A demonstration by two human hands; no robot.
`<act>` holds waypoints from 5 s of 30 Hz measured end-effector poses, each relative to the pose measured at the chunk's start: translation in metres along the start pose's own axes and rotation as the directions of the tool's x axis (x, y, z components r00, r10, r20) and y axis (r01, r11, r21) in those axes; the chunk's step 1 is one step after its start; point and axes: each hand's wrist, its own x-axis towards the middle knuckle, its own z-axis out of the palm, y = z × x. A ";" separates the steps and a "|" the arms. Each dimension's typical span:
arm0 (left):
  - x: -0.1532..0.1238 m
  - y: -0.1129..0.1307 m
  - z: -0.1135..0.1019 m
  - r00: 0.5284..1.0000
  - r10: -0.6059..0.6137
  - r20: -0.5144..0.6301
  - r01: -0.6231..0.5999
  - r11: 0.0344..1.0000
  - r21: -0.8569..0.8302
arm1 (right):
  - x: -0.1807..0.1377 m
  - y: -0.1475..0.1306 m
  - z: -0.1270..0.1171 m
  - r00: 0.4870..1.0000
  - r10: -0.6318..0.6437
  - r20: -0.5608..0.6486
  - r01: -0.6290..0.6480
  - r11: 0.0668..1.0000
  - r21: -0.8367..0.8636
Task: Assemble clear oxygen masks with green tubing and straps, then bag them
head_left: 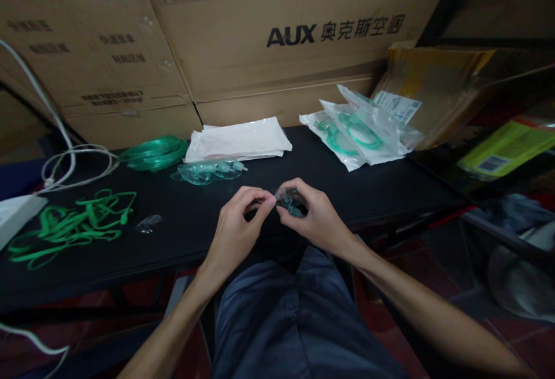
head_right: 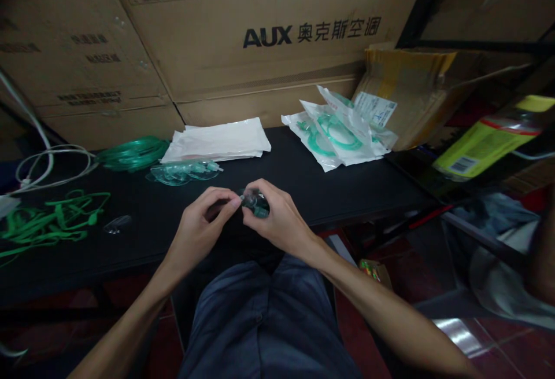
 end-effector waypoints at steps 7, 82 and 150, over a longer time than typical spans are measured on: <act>0.002 0.000 0.002 1.000 0.002 0.010 -0.002 1.000 0.020 | -0.002 0.002 0.005 0.996 -0.044 -0.079 0.040 0.998 -0.046; 0.005 -0.006 -0.034 0.940 0.280 0.195 -0.310 0.940 0.143 | 0.004 0.007 -0.014 0.880 0.180 0.440 -0.452 0.601 0.659; -0.022 -0.009 -0.091 0.971 0.061 0.233 -0.148 0.914 0.377 | 0.037 0.002 0.015 0.821 0.441 0.364 -0.570 0.584 0.578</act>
